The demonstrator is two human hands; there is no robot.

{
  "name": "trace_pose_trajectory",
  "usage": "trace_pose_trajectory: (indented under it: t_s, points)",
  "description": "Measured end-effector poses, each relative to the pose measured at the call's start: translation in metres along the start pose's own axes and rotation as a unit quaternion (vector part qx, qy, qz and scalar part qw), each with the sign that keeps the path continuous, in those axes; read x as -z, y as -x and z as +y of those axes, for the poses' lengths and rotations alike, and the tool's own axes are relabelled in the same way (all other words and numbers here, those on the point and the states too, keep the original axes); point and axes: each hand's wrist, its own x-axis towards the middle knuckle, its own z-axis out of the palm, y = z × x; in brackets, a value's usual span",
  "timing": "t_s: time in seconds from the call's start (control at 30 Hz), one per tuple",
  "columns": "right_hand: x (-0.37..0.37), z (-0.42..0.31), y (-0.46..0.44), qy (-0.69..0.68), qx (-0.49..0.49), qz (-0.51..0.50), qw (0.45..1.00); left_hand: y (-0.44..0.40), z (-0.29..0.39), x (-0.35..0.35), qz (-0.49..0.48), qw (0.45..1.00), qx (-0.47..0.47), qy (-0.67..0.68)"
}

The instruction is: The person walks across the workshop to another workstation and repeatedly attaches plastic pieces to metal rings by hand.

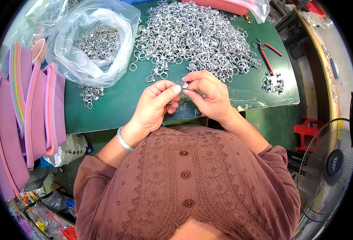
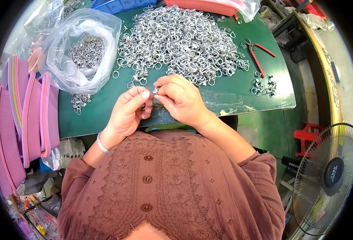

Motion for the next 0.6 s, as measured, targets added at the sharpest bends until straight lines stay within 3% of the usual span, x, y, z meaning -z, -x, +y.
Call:
trace_pose_trajectory:
  t_s: [0.27,0.47,0.6]
  points:
    - [-0.006,-0.001,0.003,0.051,0.028,-0.005,0.998,-0.004,-0.007,-0.004,0.009,0.989,-0.096,-0.107]
    - [-0.003,-0.003,0.003,0.004,-0.032,0.011,0.999,-0.005,-0.004,0.006,-0.015,0.999,0.007,0.028]
    - [-0.001,-0.001,0.003,0.005,-0.039,0.016,0.999,-0.007,-0.003,0.01,-0.045,0.996,0.025,0.076]
